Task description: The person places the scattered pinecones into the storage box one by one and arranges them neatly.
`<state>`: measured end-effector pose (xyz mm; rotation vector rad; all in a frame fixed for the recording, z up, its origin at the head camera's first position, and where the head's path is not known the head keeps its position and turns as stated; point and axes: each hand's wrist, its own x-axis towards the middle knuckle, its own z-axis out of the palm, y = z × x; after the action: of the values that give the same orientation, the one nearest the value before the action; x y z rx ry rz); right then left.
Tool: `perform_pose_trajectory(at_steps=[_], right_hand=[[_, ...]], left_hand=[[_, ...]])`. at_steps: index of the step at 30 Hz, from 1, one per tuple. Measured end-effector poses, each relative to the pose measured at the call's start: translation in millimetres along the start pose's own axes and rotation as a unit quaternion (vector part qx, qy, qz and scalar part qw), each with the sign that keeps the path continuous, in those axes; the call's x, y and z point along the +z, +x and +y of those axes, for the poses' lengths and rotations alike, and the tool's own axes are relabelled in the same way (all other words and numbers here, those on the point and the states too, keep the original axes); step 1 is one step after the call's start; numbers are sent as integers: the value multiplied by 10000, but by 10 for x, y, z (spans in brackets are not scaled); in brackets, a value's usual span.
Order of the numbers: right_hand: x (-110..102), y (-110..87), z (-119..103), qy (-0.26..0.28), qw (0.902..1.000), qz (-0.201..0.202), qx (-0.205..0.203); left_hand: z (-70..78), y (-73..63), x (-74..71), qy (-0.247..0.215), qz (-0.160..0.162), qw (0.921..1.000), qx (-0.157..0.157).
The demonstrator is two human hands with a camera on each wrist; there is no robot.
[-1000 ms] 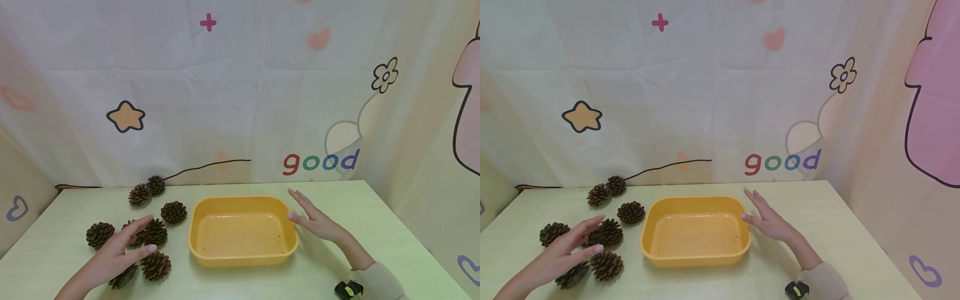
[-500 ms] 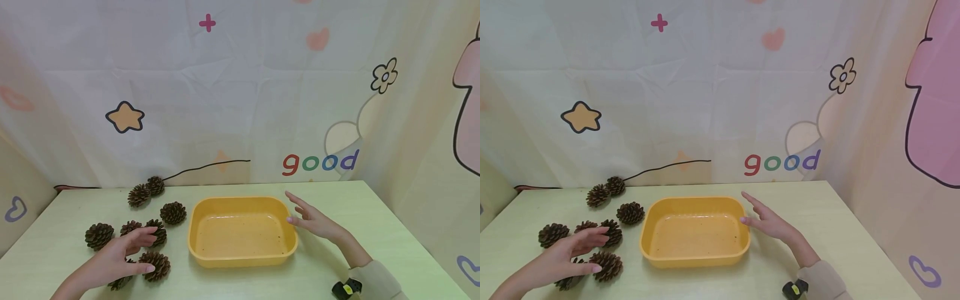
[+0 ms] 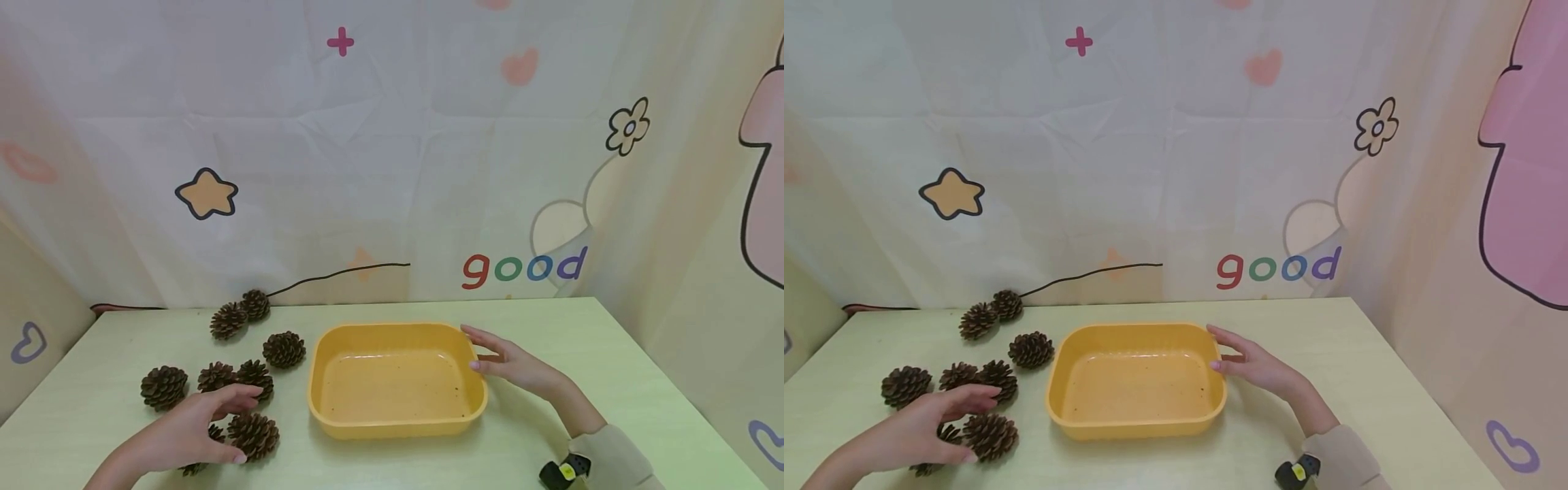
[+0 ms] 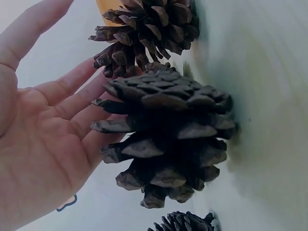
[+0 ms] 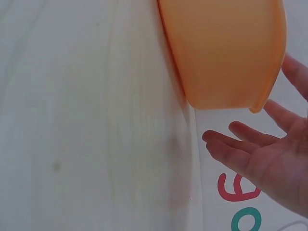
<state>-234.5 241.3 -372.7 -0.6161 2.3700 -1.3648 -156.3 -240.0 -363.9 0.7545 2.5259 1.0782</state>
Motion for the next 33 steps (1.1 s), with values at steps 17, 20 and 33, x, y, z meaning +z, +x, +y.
perform_pose_trajectory(at_steps=[17,20,33], right_hand=[[8,55,75,112,9997,-183,151],[6,51,69,143,9995,-200,187],[15,48,71,195,9994,-236,156]], left_hand=[[-44,39,-13,221,-262,9984,-442],[-42,51,-20,323,-268,9982,-438],[-3,64,21,661,68,9974,-295]])
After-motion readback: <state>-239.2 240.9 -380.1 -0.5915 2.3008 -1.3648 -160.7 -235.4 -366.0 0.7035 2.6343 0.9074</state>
